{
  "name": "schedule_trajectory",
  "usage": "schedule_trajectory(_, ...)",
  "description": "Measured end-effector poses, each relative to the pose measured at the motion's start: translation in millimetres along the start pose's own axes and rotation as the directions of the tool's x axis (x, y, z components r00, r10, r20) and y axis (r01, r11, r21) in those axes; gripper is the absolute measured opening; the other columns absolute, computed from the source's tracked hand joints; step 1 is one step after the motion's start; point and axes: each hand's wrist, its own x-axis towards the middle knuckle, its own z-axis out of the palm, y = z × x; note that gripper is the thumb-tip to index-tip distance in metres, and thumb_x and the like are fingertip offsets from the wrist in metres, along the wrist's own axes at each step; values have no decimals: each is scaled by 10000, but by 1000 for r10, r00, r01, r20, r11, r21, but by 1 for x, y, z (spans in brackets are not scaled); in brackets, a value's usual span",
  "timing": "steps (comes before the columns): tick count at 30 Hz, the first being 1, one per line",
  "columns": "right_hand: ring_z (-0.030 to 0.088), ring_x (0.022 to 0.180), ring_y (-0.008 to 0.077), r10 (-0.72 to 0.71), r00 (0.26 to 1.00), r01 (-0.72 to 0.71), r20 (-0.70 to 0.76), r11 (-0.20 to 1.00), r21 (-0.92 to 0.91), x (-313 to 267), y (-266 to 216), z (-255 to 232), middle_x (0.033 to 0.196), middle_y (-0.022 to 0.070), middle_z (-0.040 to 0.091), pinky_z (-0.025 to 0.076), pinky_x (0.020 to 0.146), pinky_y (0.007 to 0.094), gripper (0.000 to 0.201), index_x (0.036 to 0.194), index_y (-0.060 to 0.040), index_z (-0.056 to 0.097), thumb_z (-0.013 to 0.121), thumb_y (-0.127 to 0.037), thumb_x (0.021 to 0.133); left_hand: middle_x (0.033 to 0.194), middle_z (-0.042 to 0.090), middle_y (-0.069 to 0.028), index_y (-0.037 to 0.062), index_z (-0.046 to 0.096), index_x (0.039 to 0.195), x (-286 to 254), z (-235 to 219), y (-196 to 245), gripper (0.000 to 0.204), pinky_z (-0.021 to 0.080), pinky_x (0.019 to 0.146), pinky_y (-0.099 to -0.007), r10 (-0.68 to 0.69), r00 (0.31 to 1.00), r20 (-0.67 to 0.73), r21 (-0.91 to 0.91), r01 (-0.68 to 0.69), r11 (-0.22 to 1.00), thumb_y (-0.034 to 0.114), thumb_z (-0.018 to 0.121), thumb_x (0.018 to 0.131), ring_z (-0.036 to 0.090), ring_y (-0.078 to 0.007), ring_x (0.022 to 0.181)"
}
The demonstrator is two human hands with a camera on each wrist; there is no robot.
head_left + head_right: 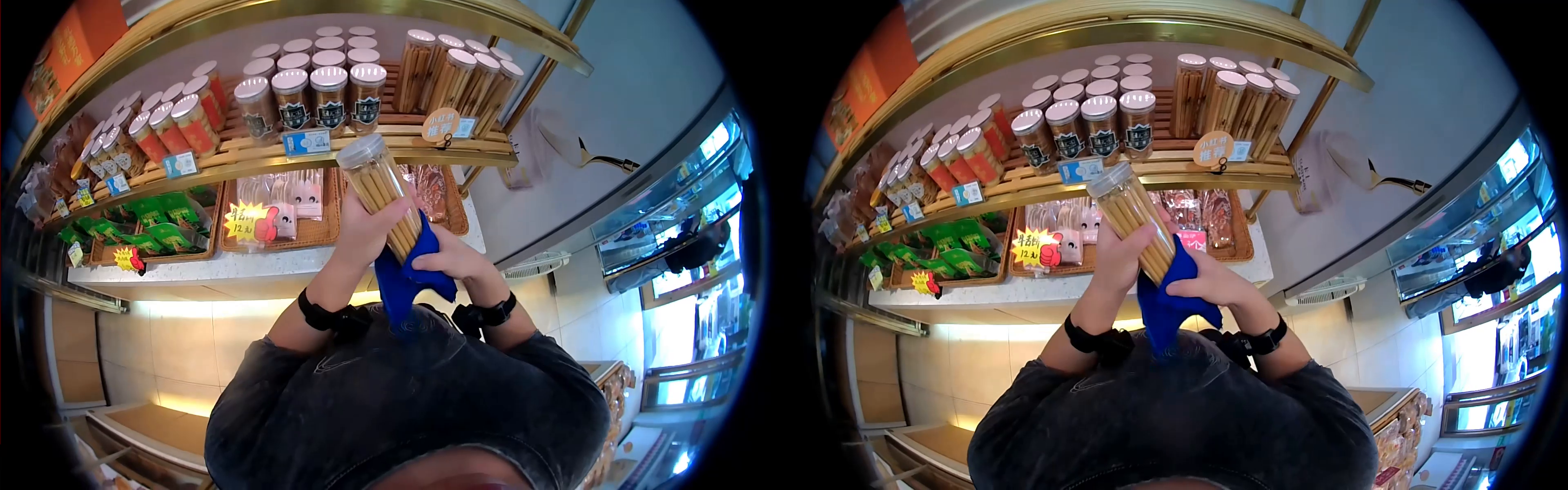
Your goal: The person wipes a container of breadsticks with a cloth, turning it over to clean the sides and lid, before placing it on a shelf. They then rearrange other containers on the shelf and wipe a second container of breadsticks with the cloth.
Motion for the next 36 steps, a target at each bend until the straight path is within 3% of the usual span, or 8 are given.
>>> schedule_trajectory(3,620,662,205,-159,899,-120,-407,805,-580,1,-18,32,792,121,627,506,627,325,724,1174,58,451,797,-289,642,896,627,-79,-6,515,1052,0,-7,-17,366,531,702,-263,209,938,-276,361,-100,927,50,717,751,635,-129,761)
schedule_trajectory(6,625,706,205,-192,901,-102,-389,778,-620,-2,-18,34,831,134,630,504,640,325,758,1204,59,439,800,-293,638,1042,588,-132,-14,433,1180,-3,-23,-14,502,537,820,-378,101,993,-57,330,-77,941,113,716,785,638,-260,937)
schedule_trajectory(12,528,1111,197,6,927,-141,375,932,333,-16,50,-8,1235,111,534,426,950,330,973,1362,35,363,838,-345,602,1084,593,-168,11,396,1221,-6,-13,-6,739,531,845,-398,-4,831,556,-166,116,979,242,826,666,623,-289,989)
schedule_trajectory(18,535,1092,190,2,981,-76,194,922,379,-12,54,-23,1239,99,525,425,951,319,920,1351,39,371,830,-287,623,954,619,-122,6,455,1126,-20,-7,-21,488,535,760,-338,101,976,194,117,-125,985,139,726,742,624,-206,882)
schedule_trajectory(26,618,881,298,-397,831,-22,-389,676,-736,-8,5,34,971,235,580,486,768,365,676,1176,53,431,781,-230,672,915,614,-43,18,527,1063,-6,-1,-34,338,509,722,-282,154,930,-335,169,-102,980,115,709,795,607,-122,776)
schedule_trajectory(30,644,789,240,-144,851,-181,-506,823,-539,-8,-2,30,913,162,631,501,734,317,586,1133,40,480,769,-203,684,965,588,-75,28,426,1198,-4,-9,-44,402,510,775,-291,39,987,-155,240,-1,971,138,640,876,597,-154,871)
schedule_trajectory(33,621,839,157,70,981,-24,-178,969,247,-13,24,9,950,76,635,512,737,289,415,1110,22,550,692,-131,750,1039,595,-107,36,406,1240,-9,-20,-55,453,506,816,-315,-100,993,-67,136,108,985,326,560,927,597,-181,931)
schedule_trajectory(36,615,829,161,55,995,-13,-85,902,431,-11,37,3,932,83,627,510,727,283,389,1127,25,541,645,-176,810,1083,602,-118,31,452,1232,-11,-23,-56,586,501,839,-330,-209,978,15,41,208,977,540,371,952,603,-193,944)
